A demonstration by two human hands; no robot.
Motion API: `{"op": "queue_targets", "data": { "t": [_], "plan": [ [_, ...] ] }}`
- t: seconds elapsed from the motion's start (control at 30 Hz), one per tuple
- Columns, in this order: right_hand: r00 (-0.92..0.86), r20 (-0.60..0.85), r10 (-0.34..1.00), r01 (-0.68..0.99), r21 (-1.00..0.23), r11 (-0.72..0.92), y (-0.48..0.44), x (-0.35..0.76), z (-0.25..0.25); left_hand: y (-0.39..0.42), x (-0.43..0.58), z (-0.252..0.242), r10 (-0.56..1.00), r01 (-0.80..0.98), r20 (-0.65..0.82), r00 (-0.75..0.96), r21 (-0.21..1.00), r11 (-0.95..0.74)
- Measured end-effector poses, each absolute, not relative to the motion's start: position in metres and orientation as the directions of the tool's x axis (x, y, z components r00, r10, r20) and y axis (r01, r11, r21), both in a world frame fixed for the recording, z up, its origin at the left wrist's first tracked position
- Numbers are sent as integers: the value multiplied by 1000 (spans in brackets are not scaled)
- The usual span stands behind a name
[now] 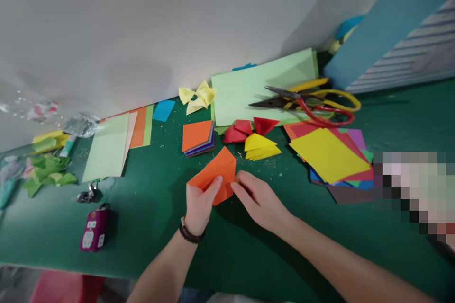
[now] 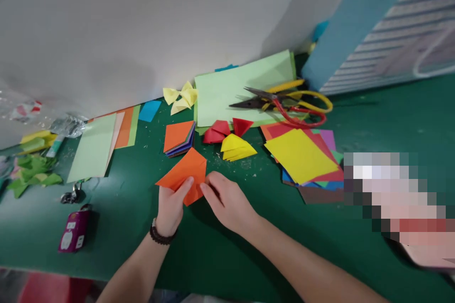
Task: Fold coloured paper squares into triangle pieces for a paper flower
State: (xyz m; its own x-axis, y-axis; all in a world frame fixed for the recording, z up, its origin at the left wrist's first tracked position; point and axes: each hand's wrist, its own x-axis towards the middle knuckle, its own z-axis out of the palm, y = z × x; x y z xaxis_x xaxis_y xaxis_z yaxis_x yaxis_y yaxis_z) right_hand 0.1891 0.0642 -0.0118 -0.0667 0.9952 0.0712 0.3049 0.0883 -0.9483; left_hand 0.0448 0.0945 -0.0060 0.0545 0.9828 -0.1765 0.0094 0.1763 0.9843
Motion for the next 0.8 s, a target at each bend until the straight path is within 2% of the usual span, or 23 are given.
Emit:
{"op": "queue_targets", "data": {
  "t": [0.13,0.2,0.3,0.37,0.43,0.47,0.6,0.67,0.8],
  "plan": [
    [-96,9,995,270,-962,35,64,196,-13,98,41,-3,952,-147,-260,163,948,283],
    [-86,-24,996,199,-980,-7,66,204,-14,101,37,-1,915,-192,-314,253,911,365],
    [29,-30,999,87,-996,-33,69,218,-15,105,29,2,796,-102,-390,464,869,485],
    [67,-36,997,100,-994,-43,71,226,-16,108,24,3,720,2,-425,549,861,508],
    [112,-70,991,134,-987,-85,73,229,-18,111,21,4,714,31,-432,551,865,500],
    [170,-83,982,125,-987,-105,73,229,-19,112,20,4,728,-10,-419,543,863,505],
    [412,-86,907,-45,-996,-74,73,219,-19,112,23,5,779,-346,-251,575,788,509],
    [412,-93,906,-78,-995,-66,71,209,-19,108,31,5,796,-377,-187,575,803,461],
    [308,-94,947,1,-995,-100,61,195,-21,100,45,1,836,-304,-238,494,853,423]
  ]
}}
